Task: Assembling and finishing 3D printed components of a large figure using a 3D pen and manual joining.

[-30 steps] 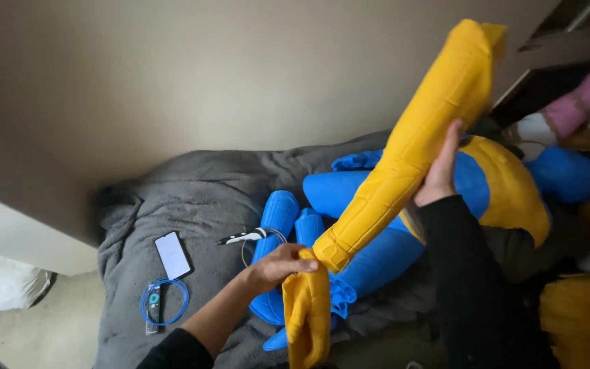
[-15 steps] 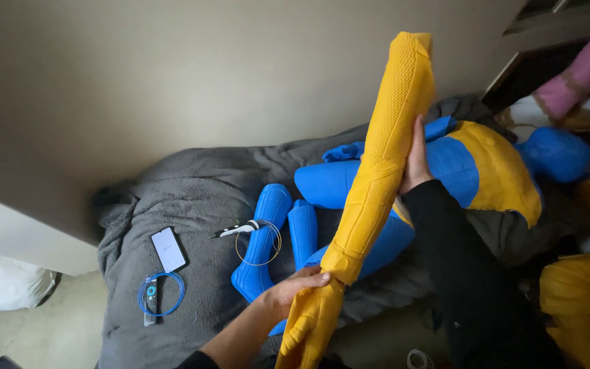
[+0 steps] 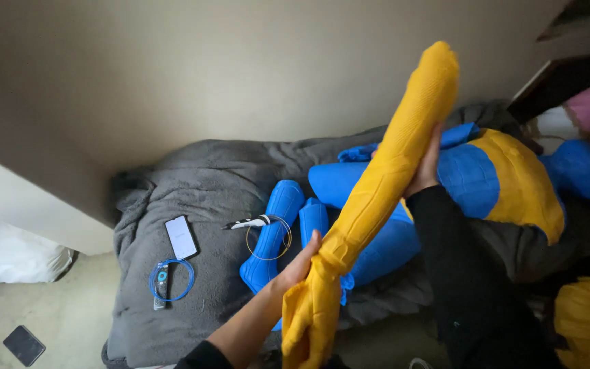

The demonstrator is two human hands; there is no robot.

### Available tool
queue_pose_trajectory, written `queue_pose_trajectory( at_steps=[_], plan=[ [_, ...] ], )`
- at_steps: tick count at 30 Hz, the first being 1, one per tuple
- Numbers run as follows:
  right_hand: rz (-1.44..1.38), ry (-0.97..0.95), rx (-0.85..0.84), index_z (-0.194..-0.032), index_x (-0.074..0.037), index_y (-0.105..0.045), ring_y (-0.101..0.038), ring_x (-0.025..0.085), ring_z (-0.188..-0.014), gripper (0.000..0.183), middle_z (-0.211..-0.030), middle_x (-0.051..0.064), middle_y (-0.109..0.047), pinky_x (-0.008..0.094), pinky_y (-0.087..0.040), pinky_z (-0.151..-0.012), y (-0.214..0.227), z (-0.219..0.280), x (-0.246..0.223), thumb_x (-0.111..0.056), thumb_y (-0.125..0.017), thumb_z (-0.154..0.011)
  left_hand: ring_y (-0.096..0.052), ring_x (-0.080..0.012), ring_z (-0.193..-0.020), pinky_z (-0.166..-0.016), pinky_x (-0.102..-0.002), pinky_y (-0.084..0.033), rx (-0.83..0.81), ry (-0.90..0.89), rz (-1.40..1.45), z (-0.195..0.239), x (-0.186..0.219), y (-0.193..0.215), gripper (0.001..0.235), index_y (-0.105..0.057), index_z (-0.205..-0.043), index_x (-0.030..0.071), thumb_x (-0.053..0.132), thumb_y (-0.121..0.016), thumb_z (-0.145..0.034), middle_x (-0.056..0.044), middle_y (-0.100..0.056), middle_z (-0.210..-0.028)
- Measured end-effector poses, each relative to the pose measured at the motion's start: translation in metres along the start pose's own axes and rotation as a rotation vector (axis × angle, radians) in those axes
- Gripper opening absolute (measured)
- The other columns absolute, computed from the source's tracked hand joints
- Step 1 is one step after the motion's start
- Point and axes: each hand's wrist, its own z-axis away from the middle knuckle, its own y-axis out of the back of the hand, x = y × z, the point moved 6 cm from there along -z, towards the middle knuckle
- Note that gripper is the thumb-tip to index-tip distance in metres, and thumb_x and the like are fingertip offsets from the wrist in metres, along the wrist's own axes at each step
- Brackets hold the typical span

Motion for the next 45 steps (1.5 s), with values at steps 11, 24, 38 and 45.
queue_pose_trajectory(
  at_steps=[11, 24, 38, 45],
  plan=[
    [0.071, 0.077, -0.019, -0.124, -0.011, -0.067, -0.07, 0.04, -0.086, 0.094, -0.096, 0.02, -0.07, 0.055, -0.059, -0.082, -0.003, 0.001, -0.048, -0.093, -0.042, -0.084, -0.066, -0.0191, -0.062, -0.057, -0.032, -0.055, 0.24, -0.034, -0.051, -0.034, -0.015, 0.027, 0.097, -0.068, -0.113, 0.009, 0.094, -0.034, -0.08, -0.005, -0.068, -0.075],
    [0.019, 0.164, -0.044, -0.114, -0.004, -0.061, -0.068, 0.041, -0.09, 0.101, -0.097, 0.024, -0.068, 0.055, -0.058, -0.082, 0.016, 0.019, -0.038, -0.096, -0.033, -0.086, -0.068, -0.0186, -0.075, -0.067, -0.033, -0.056, 0.242, -0.081, 0.03, -0.027, -0.007, 0.018, 0.096, -0.065, -0.127, 0.011, 0.09, -0.03, -0.086, -0.006, -0.071, -0.091],
    [-0.287, 0.102, -0.476, -0.149, -0.011, -0.046, -0.061, 0.046, -0.107, 0.099, -0.12, 0.027, -0.063, 0.068, -0.042, -0.097, -0.02, 0.025, -0.029, -0.088, -0.044, -0.087, -0.069, -0.0267, -0.079, -0.071, -0.041, -0.058, 0.505, -0.084, 0.059, -0.01, 0.0, 0.024, 0.093, -0.063, -0.123, 0.008, 0.086, -0.029, -0.087, -0.012, -0.072, -0.096],
    [-0.483, -0.223, -0.904, -0.167, -0.023, -0.034, -0.05, 0.043, -0.141, 0.057, -0.146, 0.024, -0.056, 0.066, -0.016, -0.132, 0.026, 0.005, -0.04, -0.052, -0.032, -0.118, -0.066, -0.0235, -0.082, -0.072, -0.037, -0.055, 0.55, -0.284, -0.214, 0.03, 0.03, -0.031, 0.076, -0.062, -0.13, 0.004, 0.069, -0.037, -0.098, -0.012, -0.07, -0.099]
  ],
)
